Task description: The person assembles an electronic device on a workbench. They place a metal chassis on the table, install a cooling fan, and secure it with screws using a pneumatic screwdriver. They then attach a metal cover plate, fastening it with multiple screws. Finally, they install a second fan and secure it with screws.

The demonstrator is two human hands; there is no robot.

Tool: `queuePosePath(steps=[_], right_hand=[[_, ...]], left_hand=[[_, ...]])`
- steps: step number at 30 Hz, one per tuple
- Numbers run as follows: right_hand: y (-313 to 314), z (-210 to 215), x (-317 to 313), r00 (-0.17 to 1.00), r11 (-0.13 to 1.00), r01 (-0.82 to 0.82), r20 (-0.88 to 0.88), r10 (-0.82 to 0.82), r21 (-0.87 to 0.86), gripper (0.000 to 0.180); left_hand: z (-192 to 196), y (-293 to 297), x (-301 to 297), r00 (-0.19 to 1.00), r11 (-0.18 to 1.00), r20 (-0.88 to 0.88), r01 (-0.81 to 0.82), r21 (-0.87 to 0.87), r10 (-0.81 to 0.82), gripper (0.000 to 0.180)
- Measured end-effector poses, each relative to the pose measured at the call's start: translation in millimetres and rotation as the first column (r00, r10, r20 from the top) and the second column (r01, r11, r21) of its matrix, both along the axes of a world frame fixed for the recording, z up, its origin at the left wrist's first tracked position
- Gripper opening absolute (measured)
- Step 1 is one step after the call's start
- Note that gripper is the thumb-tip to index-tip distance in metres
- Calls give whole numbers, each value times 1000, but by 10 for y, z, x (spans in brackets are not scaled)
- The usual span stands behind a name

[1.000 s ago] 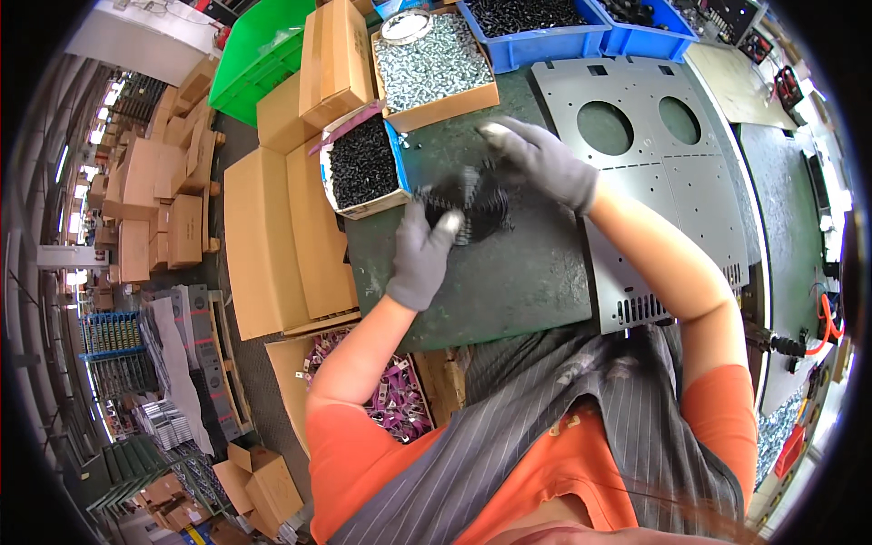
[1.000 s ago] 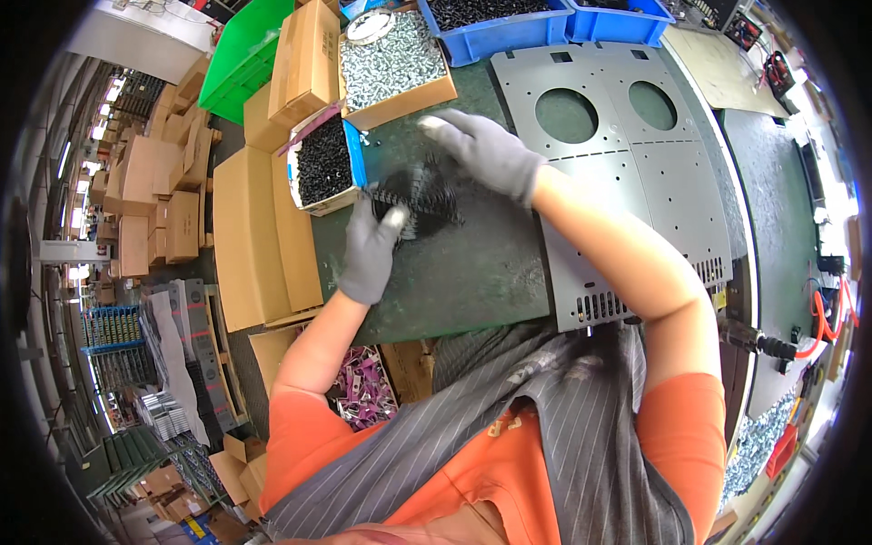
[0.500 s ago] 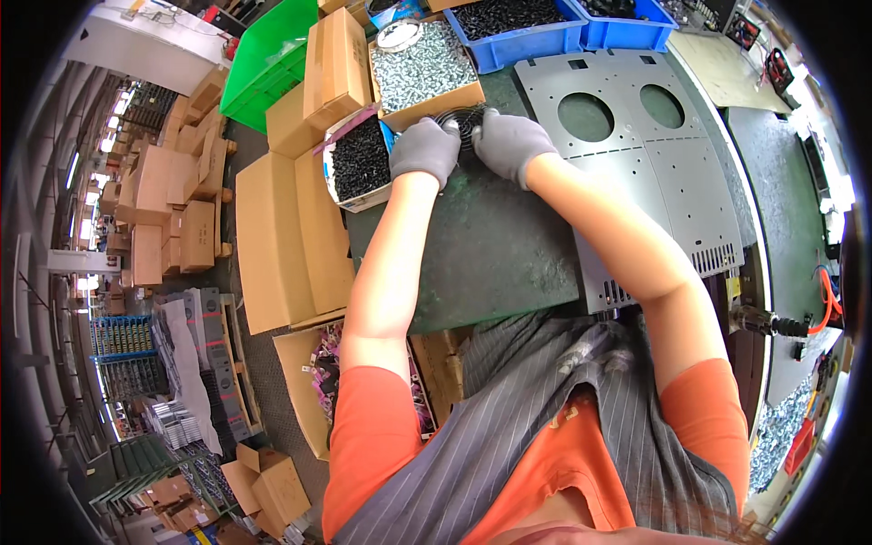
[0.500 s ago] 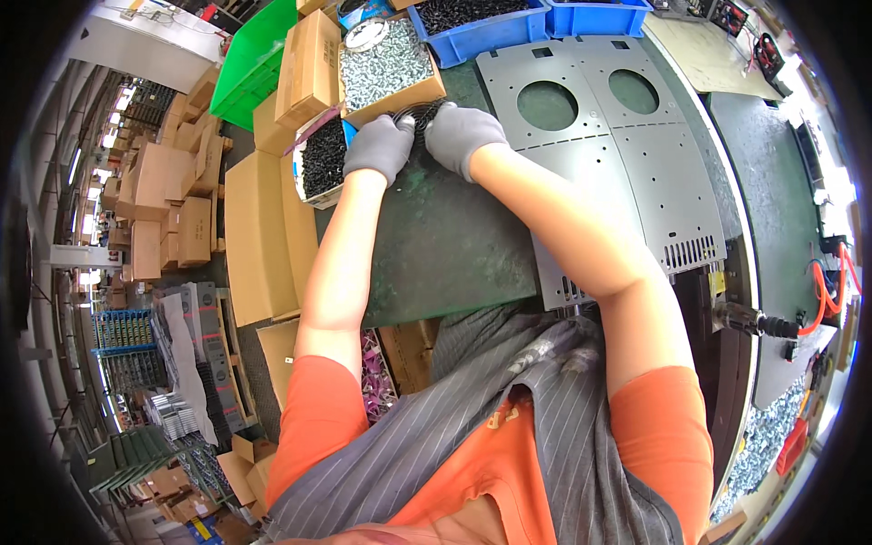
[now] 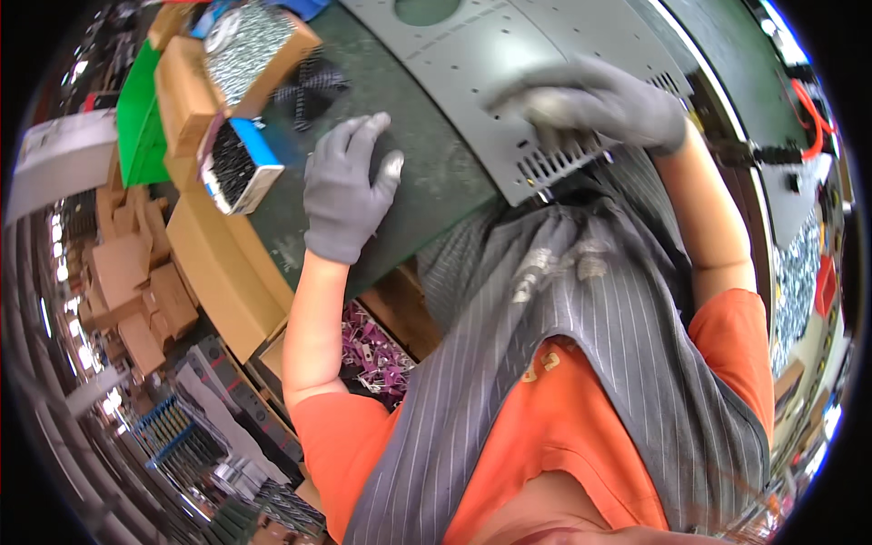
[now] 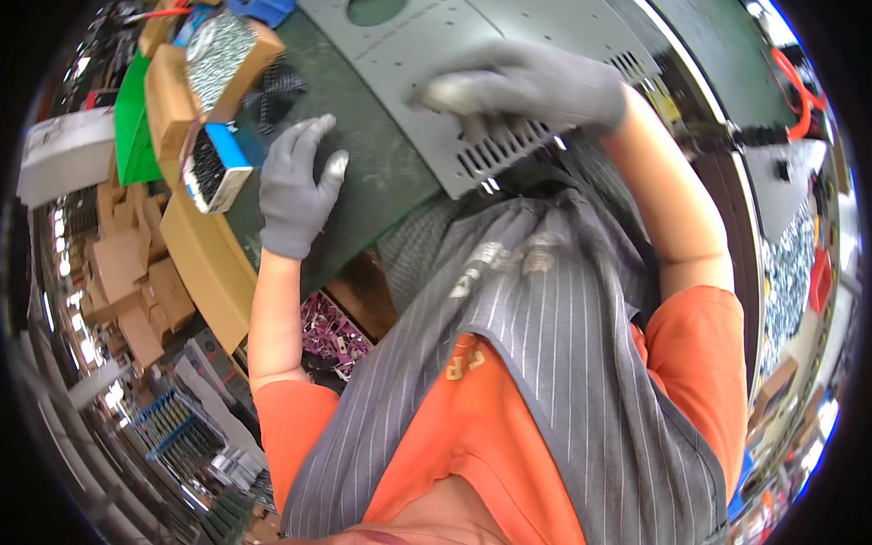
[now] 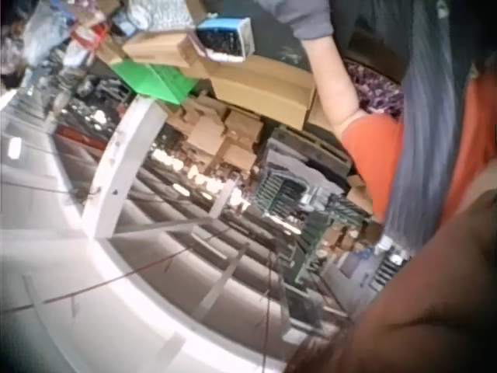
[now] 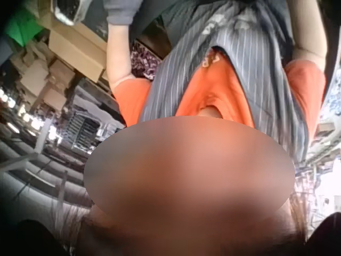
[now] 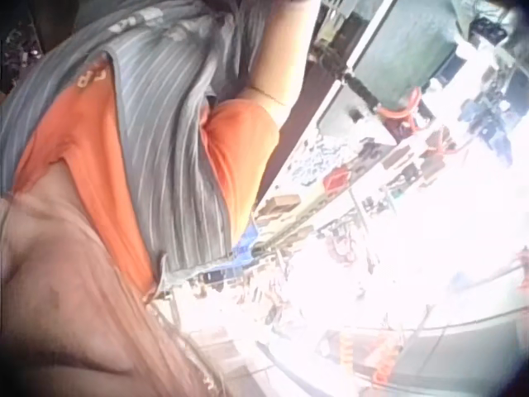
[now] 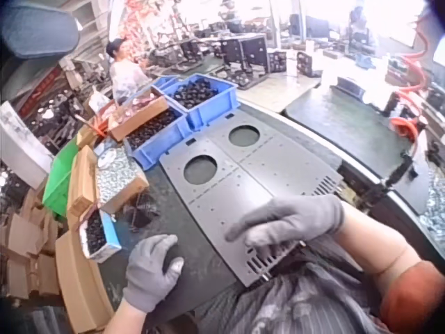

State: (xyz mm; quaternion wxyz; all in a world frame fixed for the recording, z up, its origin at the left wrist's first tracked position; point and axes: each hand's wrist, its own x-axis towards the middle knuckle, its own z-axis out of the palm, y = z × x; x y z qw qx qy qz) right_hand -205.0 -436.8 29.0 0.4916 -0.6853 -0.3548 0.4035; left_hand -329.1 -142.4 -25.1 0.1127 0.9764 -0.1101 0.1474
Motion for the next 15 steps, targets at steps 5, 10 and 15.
queuePosePath(steps=[5, 10, 15], right_hand=[[-1378, -825, -376, 934, 980, 10, -348, -80, -200, 50], [-1589, -1976, -376, 547, 749, 576, -527, -650, -326, 25], [-1109, -3110, 6, 814, 807, 533, 414, -408, -254, 22]], left_hand=[[-200, -355, -43, 990, 990, 36, 136, -36, -135, 48], [-224, -598, 203, 972, 973, 56, 231, -9, -230, 58], [-353, -549, 358, 993, 992, 5, 119, 30, -120, 56]])
